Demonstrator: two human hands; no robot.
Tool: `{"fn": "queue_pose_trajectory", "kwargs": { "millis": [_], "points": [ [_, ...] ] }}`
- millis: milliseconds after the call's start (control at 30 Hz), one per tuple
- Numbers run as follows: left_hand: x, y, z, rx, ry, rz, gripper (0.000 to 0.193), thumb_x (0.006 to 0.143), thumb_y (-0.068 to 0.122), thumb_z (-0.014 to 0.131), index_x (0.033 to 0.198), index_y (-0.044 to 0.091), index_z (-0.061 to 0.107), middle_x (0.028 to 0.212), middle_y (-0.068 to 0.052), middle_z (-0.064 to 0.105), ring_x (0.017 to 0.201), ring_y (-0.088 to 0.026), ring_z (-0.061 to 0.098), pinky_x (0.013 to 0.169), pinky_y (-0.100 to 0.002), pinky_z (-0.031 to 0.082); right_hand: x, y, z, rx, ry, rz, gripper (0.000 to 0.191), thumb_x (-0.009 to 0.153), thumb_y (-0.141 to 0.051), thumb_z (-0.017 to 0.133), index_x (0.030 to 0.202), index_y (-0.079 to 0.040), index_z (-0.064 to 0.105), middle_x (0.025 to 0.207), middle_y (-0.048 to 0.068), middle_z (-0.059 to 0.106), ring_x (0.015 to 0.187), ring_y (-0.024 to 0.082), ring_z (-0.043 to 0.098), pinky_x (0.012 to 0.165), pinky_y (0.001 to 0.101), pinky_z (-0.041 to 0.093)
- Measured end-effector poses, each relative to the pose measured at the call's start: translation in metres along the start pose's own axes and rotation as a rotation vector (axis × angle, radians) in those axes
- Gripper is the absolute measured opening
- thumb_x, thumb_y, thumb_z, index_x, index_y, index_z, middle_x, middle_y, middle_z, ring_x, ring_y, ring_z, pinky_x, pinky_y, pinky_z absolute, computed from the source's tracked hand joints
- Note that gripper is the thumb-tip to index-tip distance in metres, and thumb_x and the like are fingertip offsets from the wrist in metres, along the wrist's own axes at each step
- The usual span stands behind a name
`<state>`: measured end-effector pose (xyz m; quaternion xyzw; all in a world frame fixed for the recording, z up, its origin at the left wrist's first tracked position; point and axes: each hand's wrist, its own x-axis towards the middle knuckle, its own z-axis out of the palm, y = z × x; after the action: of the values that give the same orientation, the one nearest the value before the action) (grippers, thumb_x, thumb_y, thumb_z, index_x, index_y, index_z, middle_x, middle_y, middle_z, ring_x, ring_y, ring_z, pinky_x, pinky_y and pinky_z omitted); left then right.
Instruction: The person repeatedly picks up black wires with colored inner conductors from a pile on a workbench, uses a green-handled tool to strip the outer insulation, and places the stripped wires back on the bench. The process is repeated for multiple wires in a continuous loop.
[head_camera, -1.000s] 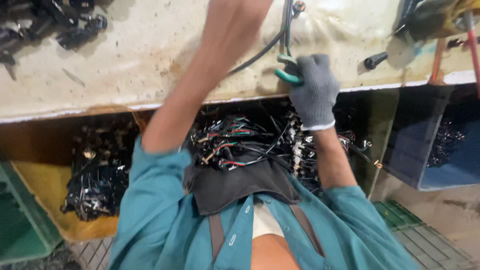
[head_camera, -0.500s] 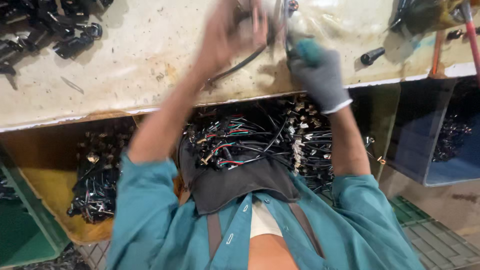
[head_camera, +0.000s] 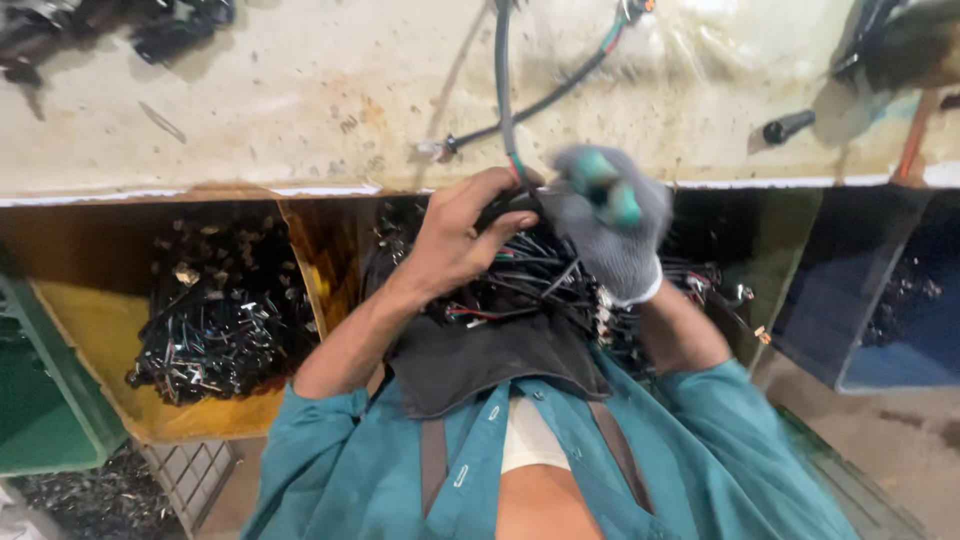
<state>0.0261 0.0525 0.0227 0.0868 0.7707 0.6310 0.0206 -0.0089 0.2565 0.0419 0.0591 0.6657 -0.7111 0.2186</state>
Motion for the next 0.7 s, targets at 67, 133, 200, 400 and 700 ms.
{"fn": "queue_pose_trajectory", "kwargs": {
  "millis": [67,133,200,400,700],
  "points": [
    [-0.010,-0.004,0.000,-0.087,-0.013,0.010,0.034,0.095,0.009,0.077,0.127,0.002,0.066,0.116,-0.014,0.075,0.108,-0.025,0.075,0.095,-0.034,0.058,-0.009,0.003,0.008,0.388,-0.040,-0.201,0.013,0.098,-0.022,0.067,0.103,-0.010,0.065,0.073,-0.001,0.056,0.059,0.011,0.051,0.053,0.0290,0.040],
    [-0.019,-0.012,0.002,-0.163,-0.070,0.050,0.035,0.095,0.008,0.076,0.127,0.003,0.066,0.119,-0.015,0.074,0.112,-0.026,0.074,0.098,-0.034,0.058,-0.015,0.004,0.014,0.580,-0.047,-0.259,0.012,0.098,-0.020,0.065,0.105,-0.009,0.064,0.075,0.000,0.057,0.061,0.012,0.052,0.054,0.0299,0.041],
    [-0.022,-0.017,0.005,-0.158,-0.088,0.057,0.035,0.094,0.009,0.078,0.125,0.002,0.066,0.117,-0.014,0.074,0.109,-0.023,0.075,0.097,-0.033,0.058,-0.016,0.006,0.016,0.650,-0.055,-0.255,0.012,0.099,-0.018,0.064,0.106,-0.008,0.064,0.078,0.002,0.057,0.063,0.013,0.053,0.055,0.0307,0.042],
    [-0.017,0.002,0.014,-0.492,-0.172,-0.049,0.062,0.096,0.004,0.076,0.150,0.003,0.048,0.132,-0.020,0.070,0.124,-0.026,0.069,0.110,-0.034,0.054,0.001,0.023,0.000,0.540,-0.190,-0.147,0.011,0.102,-0.011,0.061,0.112,-0.005,0.063,0.084,0.006,0.060,0.069,0.017,0.058,0.058,0.0333,0.046],
    [-0.021,-0.005,-0.003,0.921,-0.656,0.002,0.074,0.088,0.007,0.065,0.158,0.007,0.040,0.091,-0.018,0.069,0.070,-0.033,0.072,0.056,-0.044,0.057,0.090,-0.048,-0.029,-0.972,0.103,-1.102,0.014,0.106,0.000,0.055,0.119,0.000,0.061,0.094,0.013,0.063,0.078,0.022,0.064,0.063,0.0372,0.051]
  ]
}}
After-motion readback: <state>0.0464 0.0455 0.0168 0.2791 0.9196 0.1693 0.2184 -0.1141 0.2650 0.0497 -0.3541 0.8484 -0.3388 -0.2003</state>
